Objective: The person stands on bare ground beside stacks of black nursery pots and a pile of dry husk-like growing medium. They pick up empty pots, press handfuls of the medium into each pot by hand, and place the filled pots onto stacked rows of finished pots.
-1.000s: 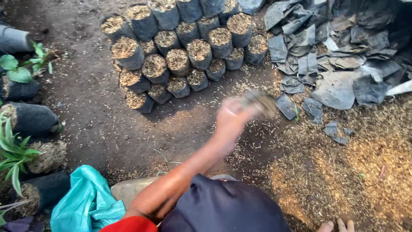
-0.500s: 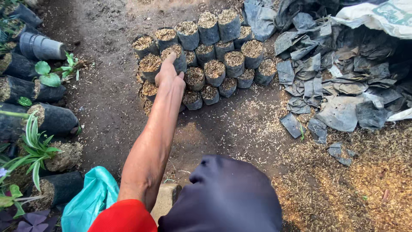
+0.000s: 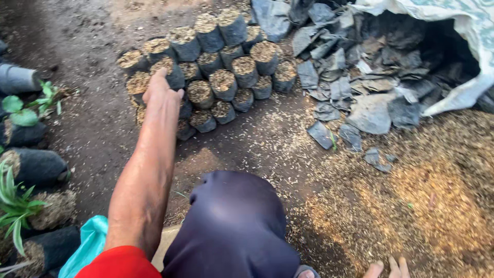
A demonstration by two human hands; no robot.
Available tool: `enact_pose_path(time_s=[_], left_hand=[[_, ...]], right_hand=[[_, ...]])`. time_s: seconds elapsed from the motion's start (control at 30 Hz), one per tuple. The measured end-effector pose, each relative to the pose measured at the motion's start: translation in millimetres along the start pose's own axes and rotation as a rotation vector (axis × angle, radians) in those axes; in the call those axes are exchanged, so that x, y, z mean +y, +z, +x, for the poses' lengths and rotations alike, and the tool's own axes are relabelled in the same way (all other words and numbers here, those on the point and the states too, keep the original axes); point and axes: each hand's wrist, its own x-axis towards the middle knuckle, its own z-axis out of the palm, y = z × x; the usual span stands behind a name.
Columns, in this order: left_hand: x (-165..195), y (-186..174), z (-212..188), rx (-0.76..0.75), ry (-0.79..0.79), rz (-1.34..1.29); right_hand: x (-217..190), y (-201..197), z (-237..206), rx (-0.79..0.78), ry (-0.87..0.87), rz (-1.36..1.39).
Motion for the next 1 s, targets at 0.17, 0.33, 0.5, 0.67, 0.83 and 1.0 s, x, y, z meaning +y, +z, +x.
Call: enact_pose_path(time_s=[0.17,0.33,0.5,0.67,0.83,1.0], left_hand=[[4.2,-11.6,-23.1,-0.149,-0.082,0.157],[-2.2,-28.8,-84.3,-0.175,-0.062,0.291],[-21.8,7.0,-172.1,-0.857,0.172,0.501],[-110.1,84.0,-248.4,-1.396,0.656,1.14],[-235.6,102.7,-276.7,-1.509,1.492,1.771],[-313.6,93.6,-261.6,-1.545,1.928,1.749]], right_hand=[[-19.2,-25.5,-2.6,-0.058,0.064,-0.105],[-42.4,-53.7,5.6,-0.064,0.033,-0.126],[-41.9,-59.7,3.9,0.023,0.074,-0.02],[-31.9,-55.4,2.4,0.019,0.008,-0.074],[-36.1,-61.7,6.7,0.001,0.033,-0.094],[-50.1,-72.0,11.4,-0.027,0.082,-0.087]])
